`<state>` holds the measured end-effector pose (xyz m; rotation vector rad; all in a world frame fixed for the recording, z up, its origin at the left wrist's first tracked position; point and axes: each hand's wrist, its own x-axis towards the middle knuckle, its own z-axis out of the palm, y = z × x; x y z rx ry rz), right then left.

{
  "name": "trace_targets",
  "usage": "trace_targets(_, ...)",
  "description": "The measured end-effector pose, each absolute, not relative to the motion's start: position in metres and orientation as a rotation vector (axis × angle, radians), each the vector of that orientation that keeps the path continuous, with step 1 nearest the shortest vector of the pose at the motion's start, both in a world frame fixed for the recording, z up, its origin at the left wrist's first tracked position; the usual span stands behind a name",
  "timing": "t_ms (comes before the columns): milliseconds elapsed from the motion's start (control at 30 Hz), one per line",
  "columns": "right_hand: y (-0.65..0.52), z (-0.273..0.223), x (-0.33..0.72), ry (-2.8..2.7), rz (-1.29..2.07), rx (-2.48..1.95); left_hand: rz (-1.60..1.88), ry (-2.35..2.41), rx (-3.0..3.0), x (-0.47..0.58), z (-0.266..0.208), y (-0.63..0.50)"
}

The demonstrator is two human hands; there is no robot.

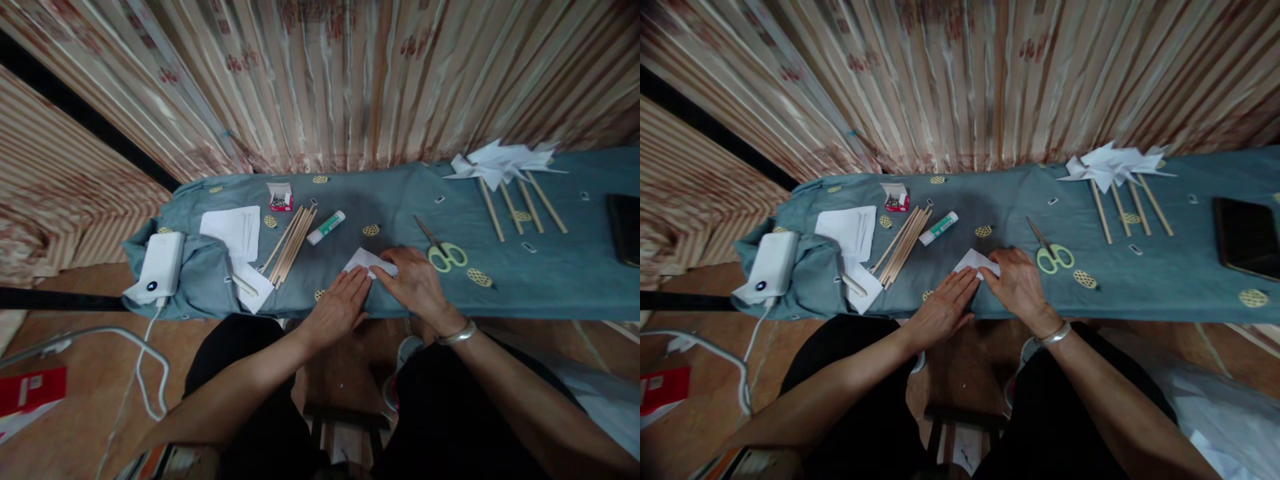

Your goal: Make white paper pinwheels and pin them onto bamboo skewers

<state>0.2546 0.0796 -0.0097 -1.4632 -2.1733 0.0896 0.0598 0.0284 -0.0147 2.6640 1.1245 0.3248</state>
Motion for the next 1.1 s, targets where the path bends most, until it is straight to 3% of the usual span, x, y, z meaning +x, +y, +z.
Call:
trace_targets(700,0.067,-0.024,0.292,-1.914,0.339,-1.487,0.255,1.308,2.659,0.014,-0.005,-0.013)
trace_targets(1100,0.069,-0.026,0.297,-1.961,0.310,-1.391,0.647,1.502,2.409,0.024,-0.009,-0.019)
